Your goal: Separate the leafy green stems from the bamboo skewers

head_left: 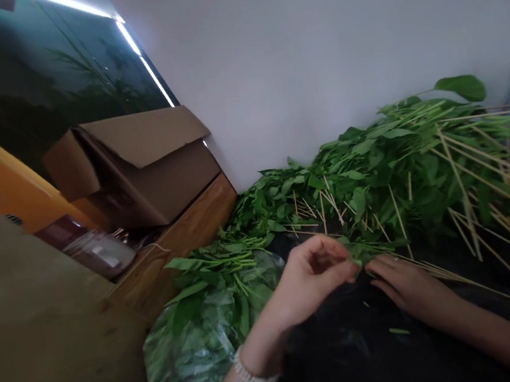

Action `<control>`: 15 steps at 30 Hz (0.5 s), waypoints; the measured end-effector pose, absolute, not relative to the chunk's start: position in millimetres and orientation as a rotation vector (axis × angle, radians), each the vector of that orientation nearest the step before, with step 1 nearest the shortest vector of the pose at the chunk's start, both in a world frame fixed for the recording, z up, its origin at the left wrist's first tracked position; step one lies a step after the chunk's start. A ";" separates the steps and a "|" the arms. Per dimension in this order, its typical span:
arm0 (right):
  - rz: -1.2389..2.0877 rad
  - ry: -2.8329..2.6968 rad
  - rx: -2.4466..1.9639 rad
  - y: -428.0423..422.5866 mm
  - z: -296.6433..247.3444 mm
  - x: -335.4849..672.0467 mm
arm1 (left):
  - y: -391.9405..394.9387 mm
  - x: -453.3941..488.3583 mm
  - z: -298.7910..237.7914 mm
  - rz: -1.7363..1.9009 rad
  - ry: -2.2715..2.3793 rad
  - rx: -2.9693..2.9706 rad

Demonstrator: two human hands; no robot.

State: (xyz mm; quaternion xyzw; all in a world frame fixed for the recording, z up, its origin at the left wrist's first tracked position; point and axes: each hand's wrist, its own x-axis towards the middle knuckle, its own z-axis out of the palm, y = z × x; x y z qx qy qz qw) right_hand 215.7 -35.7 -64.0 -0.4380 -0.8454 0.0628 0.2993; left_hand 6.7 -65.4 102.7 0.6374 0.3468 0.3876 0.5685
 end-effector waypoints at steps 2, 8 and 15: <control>0.133 -2.249 -1.164 -35.9 -65.7 215.6 | -87.9 -27.0 131.0 0.625 0.822 1.648; 0.087 -2.219 -1.149 -36.5 -67.2 213.5 | -109.2 -124.1 162.7 0.130 1.035 1.992; 0.046 -2.215 -1.156 -36.1 -68.4 212.8 | -26.6 -155.7 107.5 0.361 2.032 2.529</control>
